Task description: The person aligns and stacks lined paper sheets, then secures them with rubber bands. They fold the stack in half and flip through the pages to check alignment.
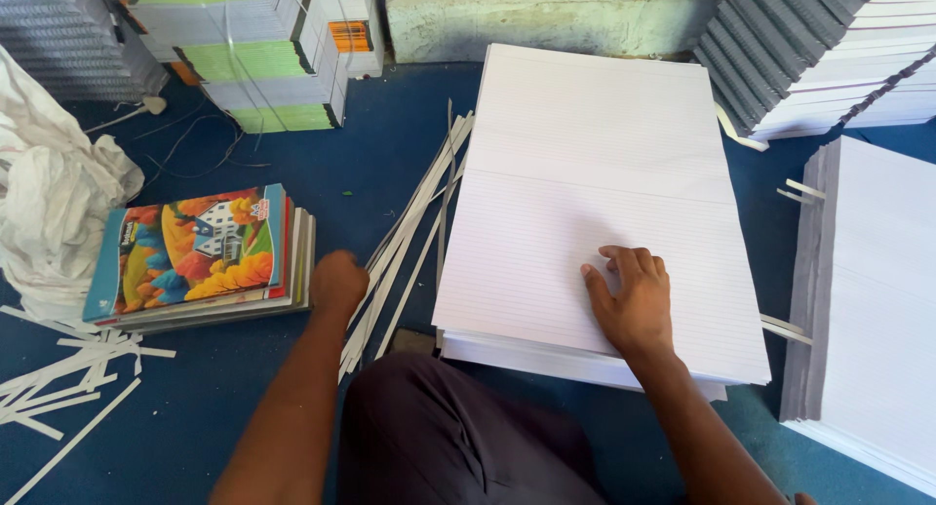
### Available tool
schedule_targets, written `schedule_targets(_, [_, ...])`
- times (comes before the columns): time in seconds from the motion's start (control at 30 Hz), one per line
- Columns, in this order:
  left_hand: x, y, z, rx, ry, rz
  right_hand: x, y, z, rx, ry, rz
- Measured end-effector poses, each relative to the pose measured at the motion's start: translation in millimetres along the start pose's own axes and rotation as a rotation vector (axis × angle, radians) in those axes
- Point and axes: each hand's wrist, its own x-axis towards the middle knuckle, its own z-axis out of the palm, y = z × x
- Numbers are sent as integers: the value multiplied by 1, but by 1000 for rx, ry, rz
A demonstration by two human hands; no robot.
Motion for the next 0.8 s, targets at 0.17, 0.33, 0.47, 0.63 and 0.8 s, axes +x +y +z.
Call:
schedule_targets(0.17, [-5,-10,3,37,-27,-62,0,-1,-1,-6,6,-8])
schedule_targets(0.33, [-8,-11,2,-11,-1,-61,0,-1,0,-9,-3,-2])
schedule_targets(0.47, [-10,-13,2,-11,-43,-33,0,0,1,-20,-3,-13])
schedule_targets(0.63, [-7,-17,12,8,25,20,1,1,1,-33,-14,1])
schedule_targets(0.8, [-5,-21,4,-395,21,1,0,1,1,-11,0,-9])
